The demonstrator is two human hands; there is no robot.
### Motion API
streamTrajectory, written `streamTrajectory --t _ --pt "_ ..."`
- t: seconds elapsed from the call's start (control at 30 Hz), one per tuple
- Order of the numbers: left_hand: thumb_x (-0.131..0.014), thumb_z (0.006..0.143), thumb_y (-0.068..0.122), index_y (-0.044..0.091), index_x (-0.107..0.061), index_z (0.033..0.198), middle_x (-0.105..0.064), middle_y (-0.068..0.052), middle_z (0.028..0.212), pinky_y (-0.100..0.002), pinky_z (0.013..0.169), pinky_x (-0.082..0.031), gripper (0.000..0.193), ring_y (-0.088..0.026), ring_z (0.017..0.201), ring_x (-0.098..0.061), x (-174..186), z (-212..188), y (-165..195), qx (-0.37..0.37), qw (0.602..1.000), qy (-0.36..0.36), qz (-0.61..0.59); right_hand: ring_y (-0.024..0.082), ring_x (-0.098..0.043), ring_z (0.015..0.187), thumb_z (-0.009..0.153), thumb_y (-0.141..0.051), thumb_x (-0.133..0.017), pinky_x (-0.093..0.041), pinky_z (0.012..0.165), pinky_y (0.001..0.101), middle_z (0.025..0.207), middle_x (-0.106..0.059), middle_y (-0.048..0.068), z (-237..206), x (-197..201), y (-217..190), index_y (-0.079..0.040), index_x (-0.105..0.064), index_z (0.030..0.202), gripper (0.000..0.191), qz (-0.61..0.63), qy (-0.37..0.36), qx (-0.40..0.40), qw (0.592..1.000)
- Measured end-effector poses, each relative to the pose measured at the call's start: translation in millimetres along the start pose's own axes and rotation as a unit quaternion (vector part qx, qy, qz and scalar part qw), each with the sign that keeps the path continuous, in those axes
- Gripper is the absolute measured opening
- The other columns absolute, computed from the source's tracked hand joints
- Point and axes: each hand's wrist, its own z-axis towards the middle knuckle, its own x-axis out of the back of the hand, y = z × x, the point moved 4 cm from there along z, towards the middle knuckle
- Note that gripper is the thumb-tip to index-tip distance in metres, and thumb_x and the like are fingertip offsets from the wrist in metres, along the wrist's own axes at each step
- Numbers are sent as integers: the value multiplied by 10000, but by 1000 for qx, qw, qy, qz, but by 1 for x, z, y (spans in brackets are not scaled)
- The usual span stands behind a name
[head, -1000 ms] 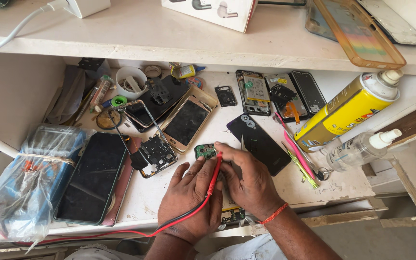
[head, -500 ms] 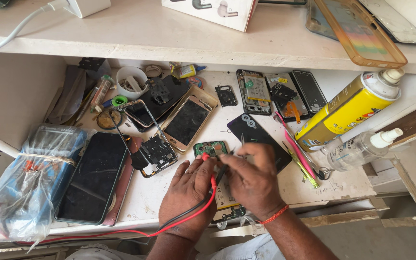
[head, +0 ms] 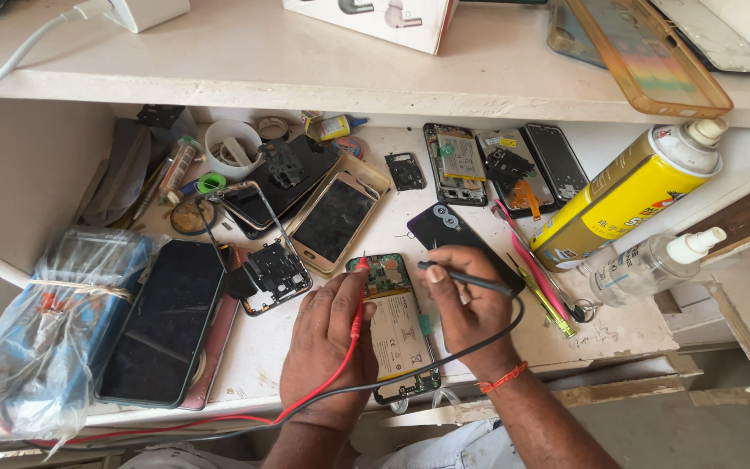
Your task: The person probes a disassembled smartphone motherboard with multimeter test leads, checking points on the board among other phone parts on the workbench. They then pick up the phone body with its battery and connect a charging cable to its port, working on the connector area by hand.
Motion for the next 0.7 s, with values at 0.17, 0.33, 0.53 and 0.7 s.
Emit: streamTrajectory --t 0.17,0.33,0.53,0.7 --pt "-573 1004 160 100 -547 1314 -698 -156 1216 -509 1112 -423 316 -348 1192 -654 -4 -4 -4 1 999 -28 -36 113 -749 918 1047 -200 -624 -595 793 268 1000 -778 75 0 -3 -16 -20 -676 1136 207 -127 -28 72 989" --pt "-603 984 191 123 -560 1286 -718 -108 1220 -497 1091 -428 312 -306 1224 -653 -3 -3 -1 -34 999 -20 -7 121 -759 873 1026 -188 -654 -599 752 279 933 -770 73 1 -5 -22 -20 -695 1081 182 -143 -36 68 987" --pt "-611 976 196 129 -568 1250 -729 -68 1214 -499 1067 -429 286 -283 1220 -657 -4 -3 1 -52 998 -30 22 113 -759 859 1004 -179 -655 -604 741 275 911 -782 60 3 -5 -18 -20 -695 1074 179 -125 -39 31 991" --pt "-623 979 198 112 -541 1232 -727 -67 1211 -498 1062 -443 280 -276 1217 -664 -5 -4 0 -62 997 -28 30 109 -752 855 1005 -181 -659 -598 739 273 894 -775 56 3 -5 -17 -17 -696 1068 180 -127 -40 30 991"
